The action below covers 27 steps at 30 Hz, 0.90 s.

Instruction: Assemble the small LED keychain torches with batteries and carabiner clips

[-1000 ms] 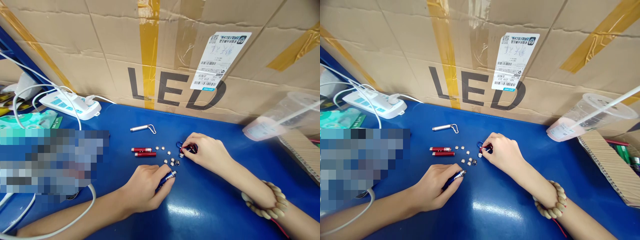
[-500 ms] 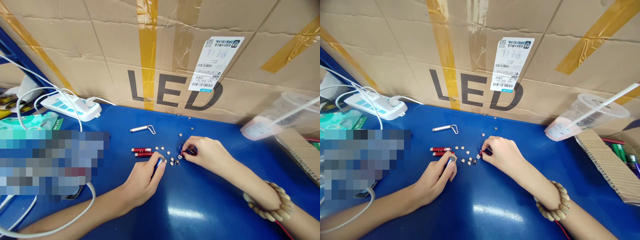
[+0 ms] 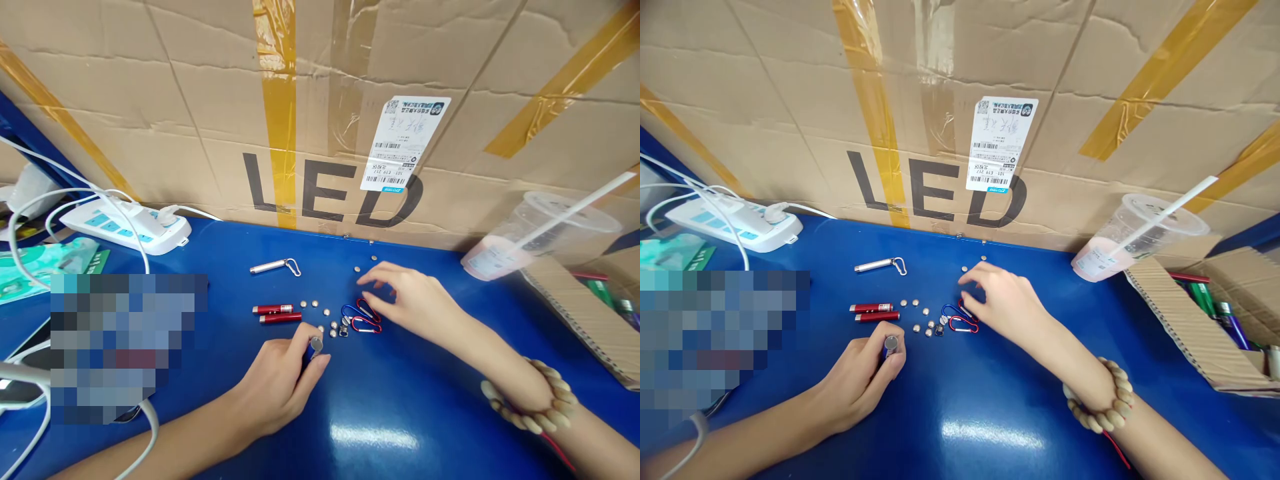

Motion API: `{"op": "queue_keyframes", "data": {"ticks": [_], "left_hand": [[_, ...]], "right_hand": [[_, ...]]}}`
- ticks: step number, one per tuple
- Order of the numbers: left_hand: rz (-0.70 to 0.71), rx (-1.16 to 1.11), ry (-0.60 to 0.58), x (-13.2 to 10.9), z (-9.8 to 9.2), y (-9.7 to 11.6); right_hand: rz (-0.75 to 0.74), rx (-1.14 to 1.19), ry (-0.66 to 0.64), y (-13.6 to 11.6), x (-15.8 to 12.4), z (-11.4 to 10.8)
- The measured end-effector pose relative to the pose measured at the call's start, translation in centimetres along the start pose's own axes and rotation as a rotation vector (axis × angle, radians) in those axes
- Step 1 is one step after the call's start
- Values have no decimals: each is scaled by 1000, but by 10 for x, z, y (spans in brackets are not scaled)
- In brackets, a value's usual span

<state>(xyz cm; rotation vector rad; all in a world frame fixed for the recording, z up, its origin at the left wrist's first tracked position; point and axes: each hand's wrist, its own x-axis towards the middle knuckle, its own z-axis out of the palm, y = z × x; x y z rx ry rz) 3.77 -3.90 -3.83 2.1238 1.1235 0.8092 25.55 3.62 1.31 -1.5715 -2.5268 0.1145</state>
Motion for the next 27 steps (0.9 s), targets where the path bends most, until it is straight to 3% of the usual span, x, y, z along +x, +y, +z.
{"op": "queue_keyframes", "data": {"ticks": [3, 7, 11, 20, 25, 27], "left_hand": [[40, 22, -10, 2, -2, 3], [41, 27, -28, 4, -4, 5], [-11, -9, -14, 4, -4, 2], [19, -30, -24, 7, -8, 3], [12, -24, -1, 7, -8, 1], [34, -23, 7, 7, -8, 0]], "right_hand": [[31, -98, 135, 23, 10, 12], [-8, -136, 151, 50, 19, 29], [-32, -158, 143, 57, 20, 33], [4, -134, 118, 45, 19, 27], [-86, 6, 134, 8, 6, 12], [-227, 234, 266, -13, -5, 4]]}}
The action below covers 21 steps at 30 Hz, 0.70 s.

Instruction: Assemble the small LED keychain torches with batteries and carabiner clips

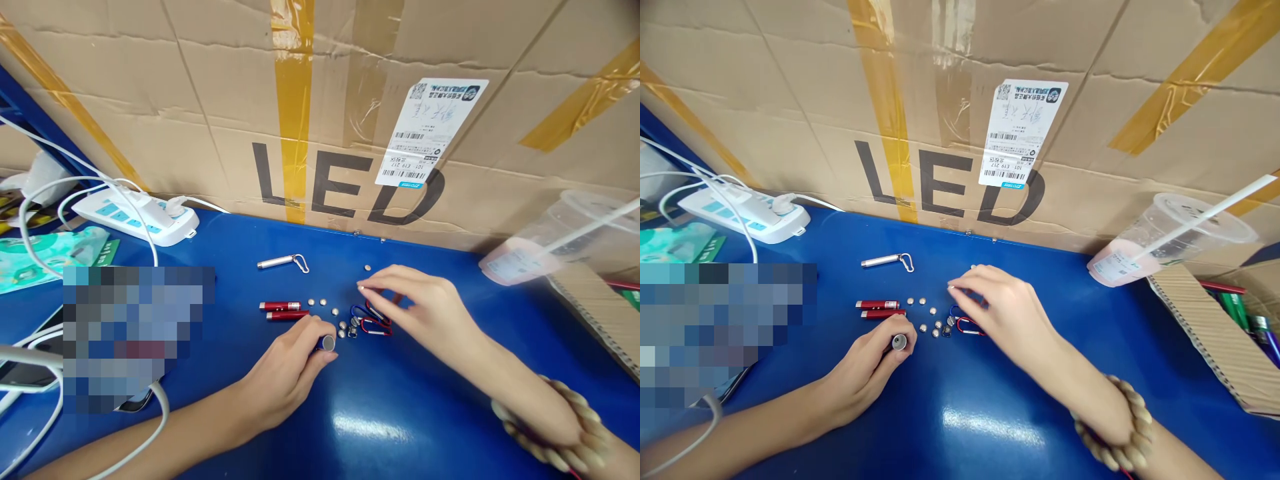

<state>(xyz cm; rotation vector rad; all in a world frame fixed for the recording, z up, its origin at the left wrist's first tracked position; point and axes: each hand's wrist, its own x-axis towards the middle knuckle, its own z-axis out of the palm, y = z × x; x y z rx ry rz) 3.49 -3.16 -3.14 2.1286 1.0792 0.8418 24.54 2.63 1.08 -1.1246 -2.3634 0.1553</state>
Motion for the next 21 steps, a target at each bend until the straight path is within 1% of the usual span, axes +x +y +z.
{"op": "queue_keyframes", "data": {"ticks": [1, 3, 5, 7, 9, 13, 18, 21], "left_hand": [[10, -2, -4, 0, 0, 0], [18, -11, -16, 0, 1, 0], [26, -25, -32, 0, 2, 0], [38, -33, -41, 0, 3, 0], [31, -42, -52, 0, 3, -1], [-16, -45, -43, -1, 2, -1], [-24, -39, -43, -1, 1, 0], [-41, -33, -52, -1, 1, 1]], "right_hand": [[-62, 70, 55, -11, -3, -2], [-176, 149, 115, -28, -8, -3], [-275, 192, 142, -37, -12, -3], [-332, 216, 142, -39, -14, 0], [-333, 234, 142, -37, -14, 3], [-280, 261, 128, -34, -14, 7], [-290, 260, 109, -35, -13, 9], [-264, 322, 100, -36, -12, 9]]}}
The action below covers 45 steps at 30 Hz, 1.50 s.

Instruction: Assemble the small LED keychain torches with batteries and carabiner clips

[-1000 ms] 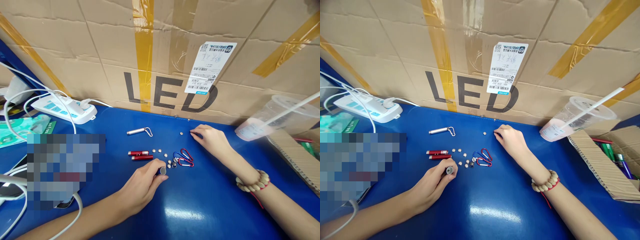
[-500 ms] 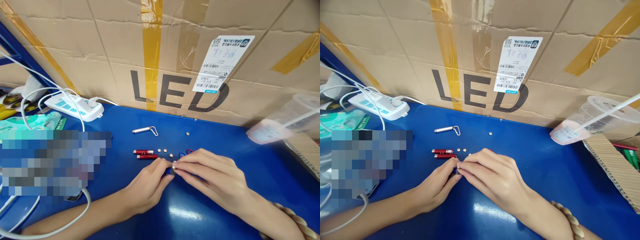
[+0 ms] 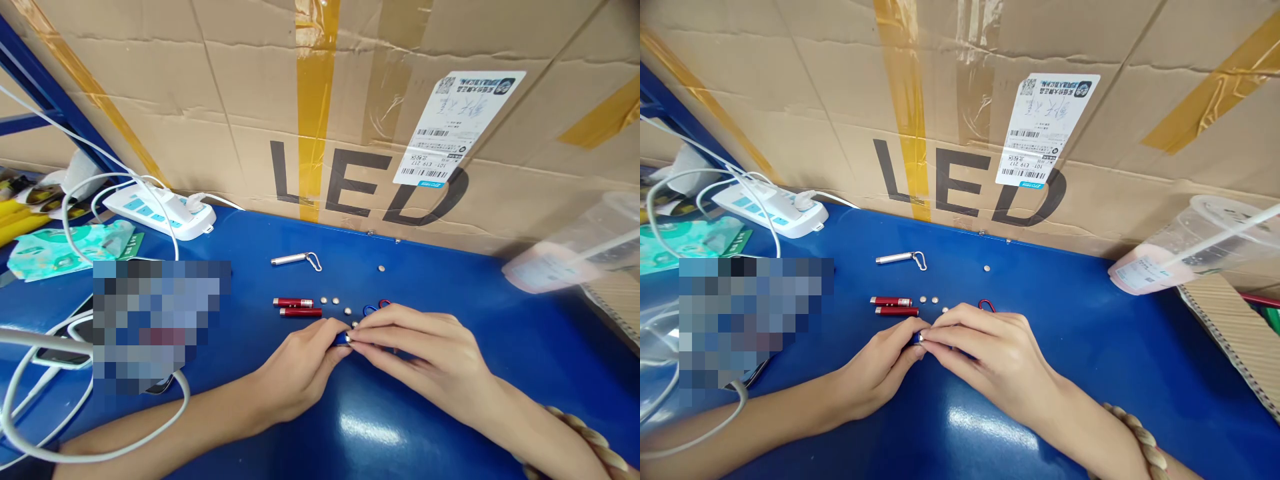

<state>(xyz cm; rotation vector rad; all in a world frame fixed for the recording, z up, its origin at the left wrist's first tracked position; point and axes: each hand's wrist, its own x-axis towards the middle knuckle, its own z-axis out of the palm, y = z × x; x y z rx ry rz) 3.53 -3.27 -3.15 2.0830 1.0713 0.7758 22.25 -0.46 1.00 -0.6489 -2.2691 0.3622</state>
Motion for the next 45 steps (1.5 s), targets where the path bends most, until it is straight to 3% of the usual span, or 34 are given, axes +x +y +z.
{"op": "queue_keyframes", "data": {"ticks": [6, 13, 16, 19, 21, 23, 26, 32, 45], "left_hand": [[2, -2, 2, 0, 1, -1], [32, 7, 19, 0, 2, -2], [-6, 21, 25, 1, 2, 0], [-57, 40, 34, 2, 2, 1], [-56, 45, 49, 3, 2, 1], [-35, 42, 81, 3, 2, 0], [10, 21, 135, 3, 2, -3], [35, -31, 166, 3, 4, -8], [-87, -40, 51, 4, -1, 2]], "right_hand": [[108, 155, -17, -1, 3, 0], [223, 165, -172, -1, 4, -3], [302, 205, -134, 7, 9, -12], [362, -94, -49, 31, 10, -19], [347, -479, -71, 51, 6, -21], [307, -685, -148, 70, 0, -20], [299, -746, -248, 88, -7, -17], [325, -733, -264, 91, -9, -16], [356, -653, -213, 83, -4, -15]]}}
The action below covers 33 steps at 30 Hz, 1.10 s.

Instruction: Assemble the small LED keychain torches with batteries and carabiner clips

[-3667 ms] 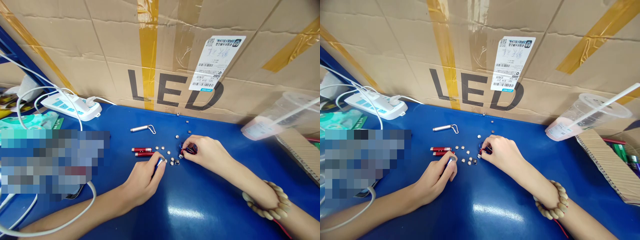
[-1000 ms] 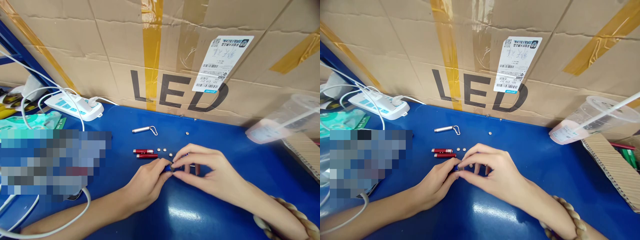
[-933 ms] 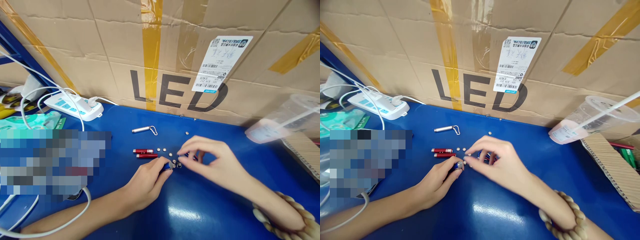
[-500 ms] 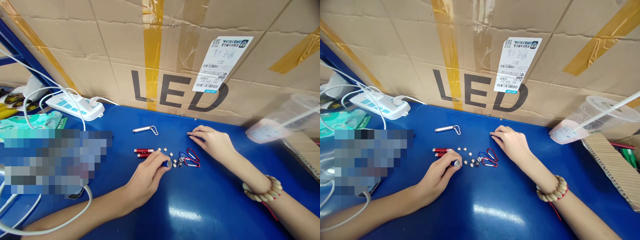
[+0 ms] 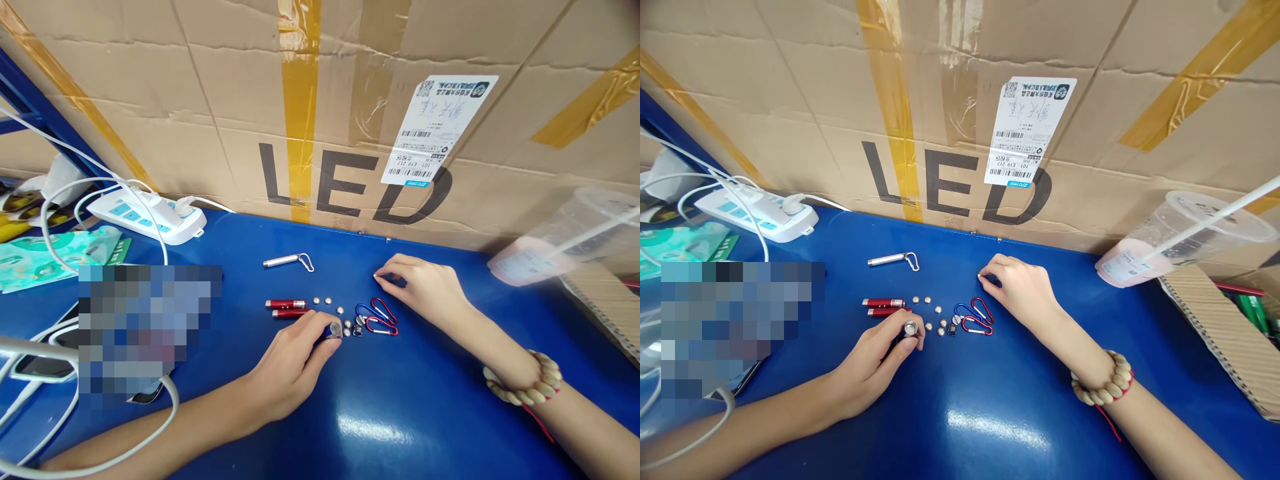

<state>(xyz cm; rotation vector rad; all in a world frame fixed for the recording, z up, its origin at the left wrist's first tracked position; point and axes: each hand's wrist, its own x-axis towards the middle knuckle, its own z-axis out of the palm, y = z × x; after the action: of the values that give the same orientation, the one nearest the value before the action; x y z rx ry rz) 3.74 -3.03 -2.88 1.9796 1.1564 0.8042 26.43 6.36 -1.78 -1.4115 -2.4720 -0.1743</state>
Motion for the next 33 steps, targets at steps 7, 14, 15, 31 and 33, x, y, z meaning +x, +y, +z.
{"op": "queue_keyframes", "data": {"ticks": [7, 14, 15, 31, 33], "left_hand": [[49, 46, 12, 0, 2, 0], [109, 57, 32, 1, 2, -2], [108, 56, 29, 1, 2, -3], [87, 92, 41, 2, 4, -1], [111, 105, 40, 1, 5, -2]], "right_hand": [[-293, 440, 91, -39, -13, -36], [-470, 429, 105, -50, -22, -44], [-481, 411, 111, -50, -21, -43], [-25, 364, -19, -21, -1, -35], [135, 103, 22, 0, 6, -24]]}}
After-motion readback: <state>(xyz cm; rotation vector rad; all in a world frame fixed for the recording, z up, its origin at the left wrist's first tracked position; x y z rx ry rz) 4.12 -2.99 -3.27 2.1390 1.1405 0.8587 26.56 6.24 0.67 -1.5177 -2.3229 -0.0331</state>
